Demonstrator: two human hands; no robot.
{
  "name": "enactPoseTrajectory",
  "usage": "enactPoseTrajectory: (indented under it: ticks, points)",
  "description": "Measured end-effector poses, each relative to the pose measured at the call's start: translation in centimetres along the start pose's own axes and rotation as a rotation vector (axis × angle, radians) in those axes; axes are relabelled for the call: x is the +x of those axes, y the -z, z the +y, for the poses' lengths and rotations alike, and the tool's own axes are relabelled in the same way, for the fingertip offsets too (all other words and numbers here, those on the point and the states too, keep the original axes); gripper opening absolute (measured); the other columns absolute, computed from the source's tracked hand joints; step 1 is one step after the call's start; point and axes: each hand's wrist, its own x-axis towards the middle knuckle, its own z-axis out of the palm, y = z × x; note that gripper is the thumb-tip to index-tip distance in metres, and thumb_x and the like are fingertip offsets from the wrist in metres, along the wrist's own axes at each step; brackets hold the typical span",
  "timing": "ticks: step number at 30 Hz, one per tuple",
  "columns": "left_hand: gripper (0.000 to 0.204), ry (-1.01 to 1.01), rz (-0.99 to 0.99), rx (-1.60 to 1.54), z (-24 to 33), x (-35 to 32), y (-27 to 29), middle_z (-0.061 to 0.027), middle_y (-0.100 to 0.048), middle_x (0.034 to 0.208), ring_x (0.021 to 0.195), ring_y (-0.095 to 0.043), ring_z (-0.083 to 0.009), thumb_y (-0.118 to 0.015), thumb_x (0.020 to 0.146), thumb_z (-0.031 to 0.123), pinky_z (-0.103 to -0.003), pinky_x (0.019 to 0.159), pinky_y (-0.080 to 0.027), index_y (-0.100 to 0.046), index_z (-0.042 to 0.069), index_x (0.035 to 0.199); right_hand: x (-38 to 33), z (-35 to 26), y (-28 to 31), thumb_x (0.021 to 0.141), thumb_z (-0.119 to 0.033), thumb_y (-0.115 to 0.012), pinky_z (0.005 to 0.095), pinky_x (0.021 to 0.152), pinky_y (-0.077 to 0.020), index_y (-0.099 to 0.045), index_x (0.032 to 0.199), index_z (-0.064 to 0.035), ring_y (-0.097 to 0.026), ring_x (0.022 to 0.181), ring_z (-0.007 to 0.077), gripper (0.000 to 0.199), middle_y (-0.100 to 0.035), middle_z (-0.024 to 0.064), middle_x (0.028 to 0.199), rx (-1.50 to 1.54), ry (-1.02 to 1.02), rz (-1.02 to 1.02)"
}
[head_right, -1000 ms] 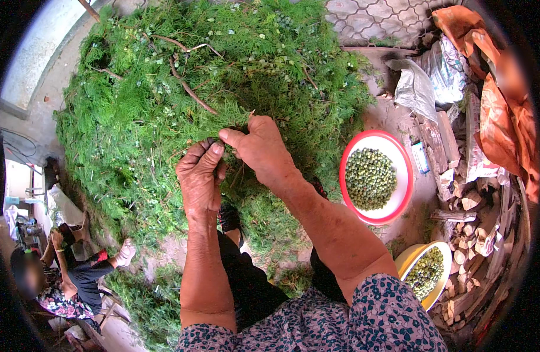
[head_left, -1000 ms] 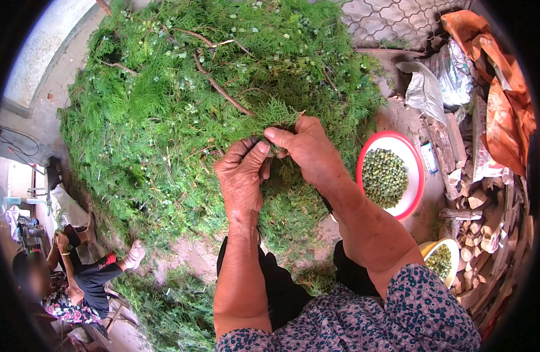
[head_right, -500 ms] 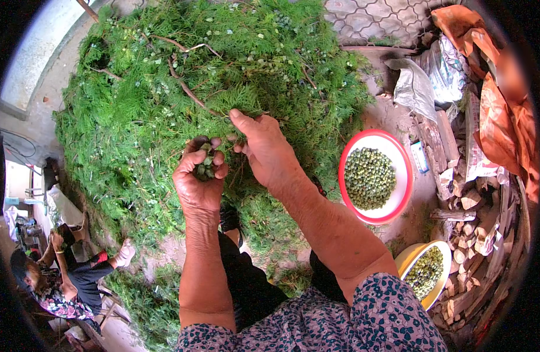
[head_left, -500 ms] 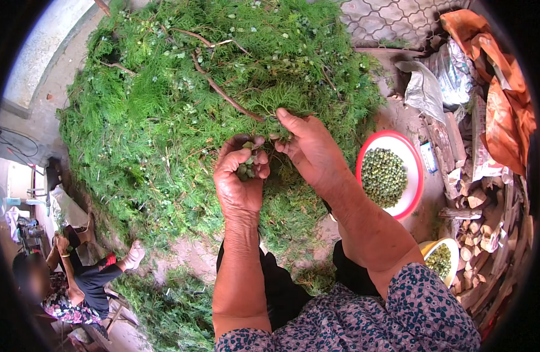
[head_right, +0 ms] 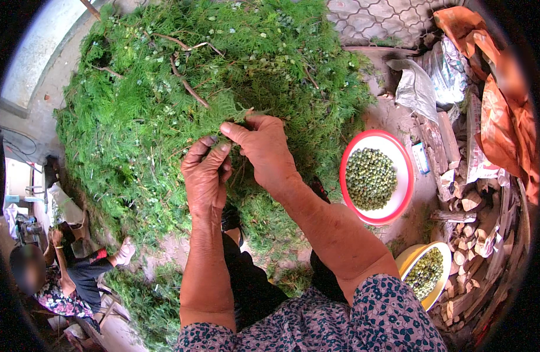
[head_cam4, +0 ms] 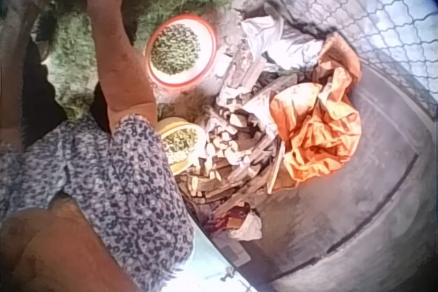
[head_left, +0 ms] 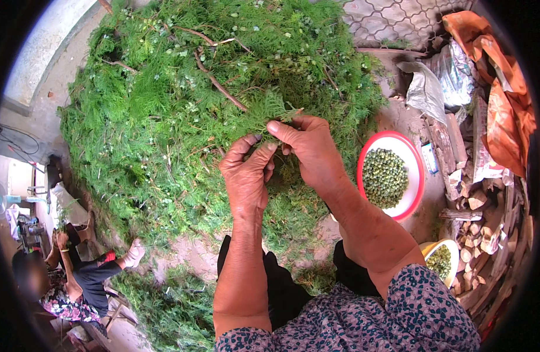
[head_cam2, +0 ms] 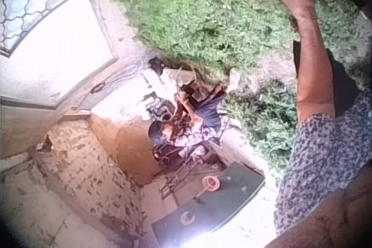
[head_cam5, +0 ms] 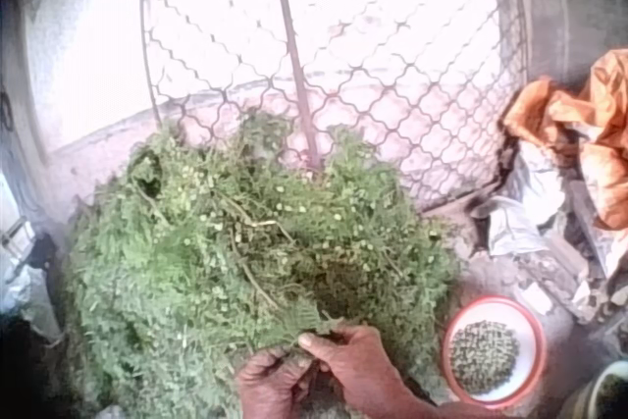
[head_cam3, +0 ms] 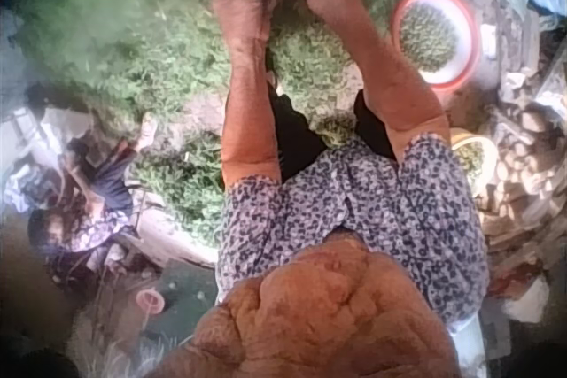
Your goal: The person picks up a branch from a pile, plucks small green cones from it, and drops them into a red and white bowl. They repeat this process, handling branches one at a time and setting them aside after plucking the cones.
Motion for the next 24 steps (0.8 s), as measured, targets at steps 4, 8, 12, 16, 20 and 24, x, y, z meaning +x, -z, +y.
enactPoseTrajectory:
  ticks: [4,8,12,16,20,24]
  points:
    - [0.018,-0.042,0.021,0.084,0.4,-0.2,-0.2,0.0022,-0.054,0.060,0.044,-0.041,-0.0031,-0.070,0.071,0.005,-0.016,0.037,-0.028,-0.059,0.001,0.084,-0.1,-0.2,-0.1,0.075,-0.016,-0.066,0.0208,0.046,-0.0357,-0.062,0.074,0.0001,-0.045,0.053,0.0052,0.016,-0.054,-0.0003,0.060,-0.061,0.057,-0.023]
    - [0.014,-0.017,-0.011,0.117,0.7,-0.1,0.0,0.0005,-0.056,0.064,0.043,-0.044,-0.0059,-0.070,0.071,0.005,-0.018,0.036,-0.031,-0.058,0.004,0.077,0.0,0.0,0.0,0.077,-0.015,-0.063,0.0217,0.048,-0.0368,-0.060,0.074,0.0006,-0.046,0.053,0.0062,0.017,-0.054,0.0007,0.061,-0.183,0.062,-0.009]
    - [0.013,0.051,-0.081,0.059,0.9,-0.1,-0.1,-0.0022,-0.056,0.060,0.042,-0.043,-0.0054,-0.068,0.072,0.003,-0.017,0.037,-0.029,-0.058,0.000,0.080,0.0,0.3,0.8,0.080,-0.019,-0.061,0.0242,0.049,-0.0386,-0.060,0.078,-0.0005,-0.049,0.055,0.0083,0.018,-0.055,0.0014,0.064,0.009,-0.107,-0.089]
    - [0.013,0.103,-0.081,-0.067,0.9,0.1,0.3,-0.0058,-0.057,0.064,0.044,-0.046,-0.0097,-0.065,0.073,0.004,-0.020,0.037,-0.032,-0.057,0.000,0.082,0.0,0.0,0.4,0.083,-0.025,-0.058,0.0267,0.058,-0.0432,-0.058,0.088,-0.0032,-0.055,0.065,0.0118,0.022,-0.059,0.0025,0.076,0.323,-0.199,-0.142]
    - [0.018,0.216,-0.071,-0.293,1.4,0.4,0.9,-0.0045,-0.056,0.079,0.059,-0.047,-0.0125,-0.062,0.074,0.014,-0.024,0.049,-0.035,-0.051,0.008,0.087,0.6,0.2,0.7,0.086,-0.027,-0.054,0.0291,0.071,-0.0447,-0.056,0.096,-0.0050,-0.056,0.077,0.0139,0.024,-0.060,0.0030,0.087,0.529,-0.236,-0.130]
    - [0.018,0.227,-0.005,-0.312,1.2,0.4,0.9,-0.0050,-0.057,0.077,0.058,-0.048,-0.0131,-0.062,0.074,0.013,-0.024,0.049,-0.036,-0.053,0.007,0.089,0.7,0.9,0.9,0.087,-0.028,-0.053,0.0299,0.073,-0.0440,-0.056,0.097,-0.0055,-0.056,0.078,0.0142,0.025,-0.060,0.0031,0.088,0.544,-0.244,-0.168]
